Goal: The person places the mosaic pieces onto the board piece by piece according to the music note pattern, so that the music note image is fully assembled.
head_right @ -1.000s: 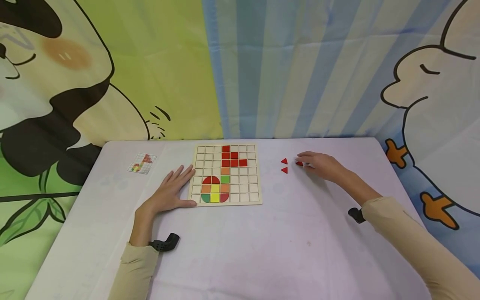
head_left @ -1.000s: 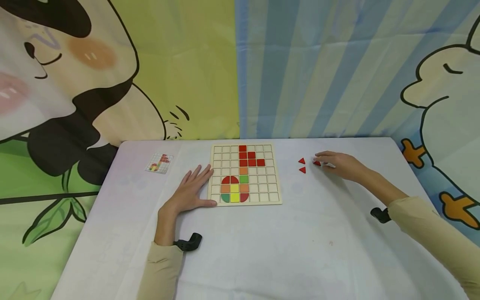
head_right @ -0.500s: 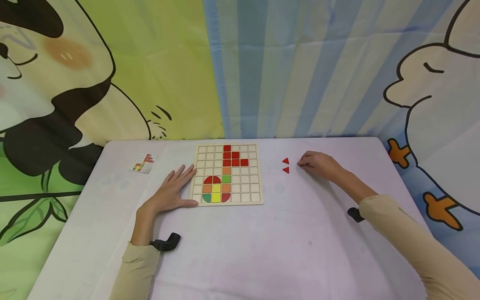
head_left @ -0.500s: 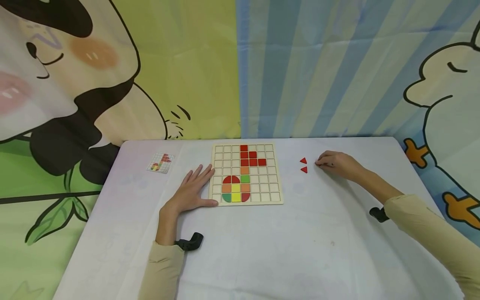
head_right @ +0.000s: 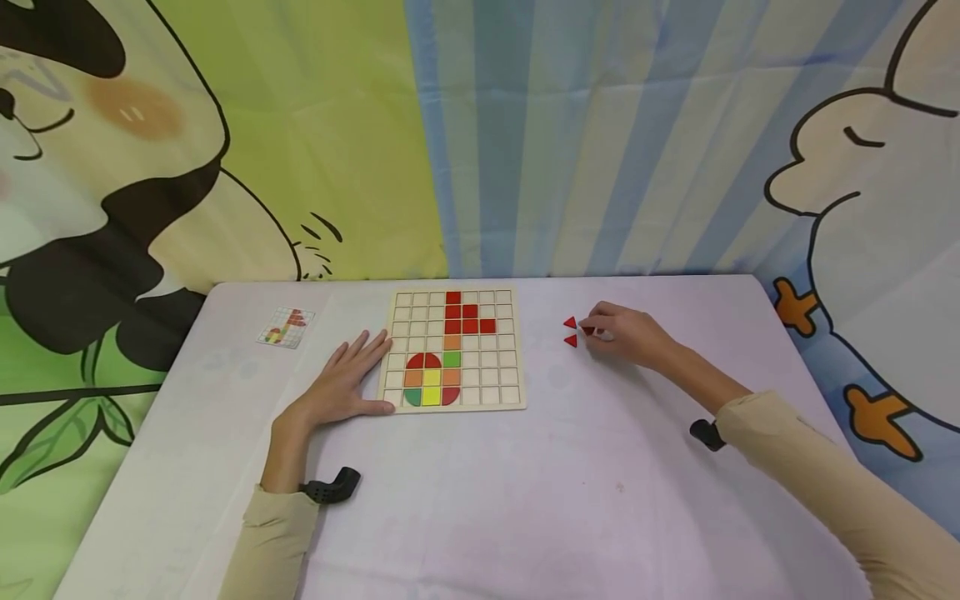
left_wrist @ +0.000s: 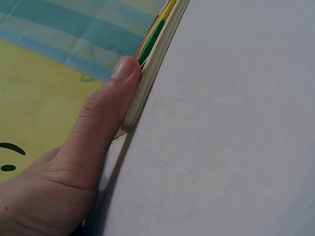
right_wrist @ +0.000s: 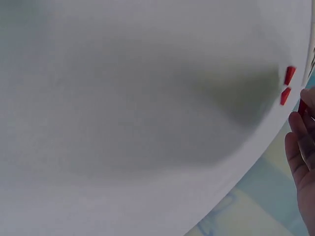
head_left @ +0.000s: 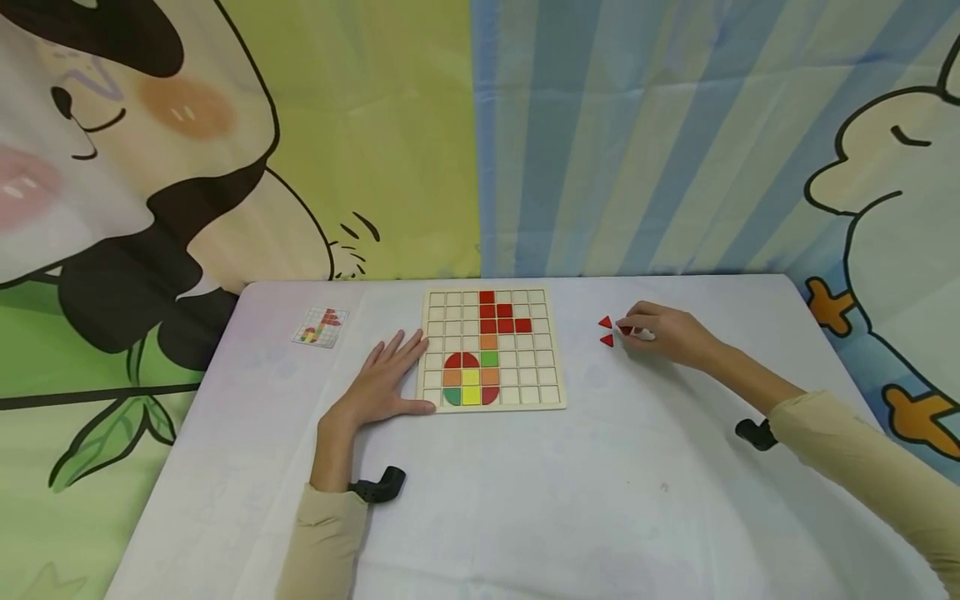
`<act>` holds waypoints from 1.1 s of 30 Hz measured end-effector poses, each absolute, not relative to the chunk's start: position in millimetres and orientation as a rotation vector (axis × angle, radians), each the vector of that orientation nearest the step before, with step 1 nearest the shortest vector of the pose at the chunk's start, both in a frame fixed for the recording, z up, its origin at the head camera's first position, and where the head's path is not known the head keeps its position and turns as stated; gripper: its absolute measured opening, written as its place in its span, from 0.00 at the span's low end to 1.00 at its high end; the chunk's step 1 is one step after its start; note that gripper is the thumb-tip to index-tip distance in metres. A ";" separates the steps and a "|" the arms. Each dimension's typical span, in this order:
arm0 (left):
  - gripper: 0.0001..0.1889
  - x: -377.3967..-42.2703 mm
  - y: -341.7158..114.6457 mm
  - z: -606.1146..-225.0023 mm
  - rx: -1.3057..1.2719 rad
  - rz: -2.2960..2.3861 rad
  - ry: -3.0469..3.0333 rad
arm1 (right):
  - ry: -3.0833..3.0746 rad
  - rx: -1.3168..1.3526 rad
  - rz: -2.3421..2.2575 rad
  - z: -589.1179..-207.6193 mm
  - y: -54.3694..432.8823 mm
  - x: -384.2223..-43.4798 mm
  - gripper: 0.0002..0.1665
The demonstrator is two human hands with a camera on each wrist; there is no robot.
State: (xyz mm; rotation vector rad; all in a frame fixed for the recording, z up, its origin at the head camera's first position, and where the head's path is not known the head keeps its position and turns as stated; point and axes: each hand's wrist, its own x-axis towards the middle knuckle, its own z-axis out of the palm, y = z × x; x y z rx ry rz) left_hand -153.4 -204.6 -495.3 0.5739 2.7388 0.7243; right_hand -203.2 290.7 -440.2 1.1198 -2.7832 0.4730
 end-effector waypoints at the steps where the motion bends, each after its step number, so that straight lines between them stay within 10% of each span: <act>1: 0.61 -153.0 -204.9 -495.0 0.575 0.727 2.740 | -2.802 1.113 0.506 -438.7 285.0 -202.2 0.17; 33: 0.61 -152.1 -205.0 -494.4 0.569 0.730 2.739 | -3.039 1.023 0.771 -451.2 157.9 -244.0 0.09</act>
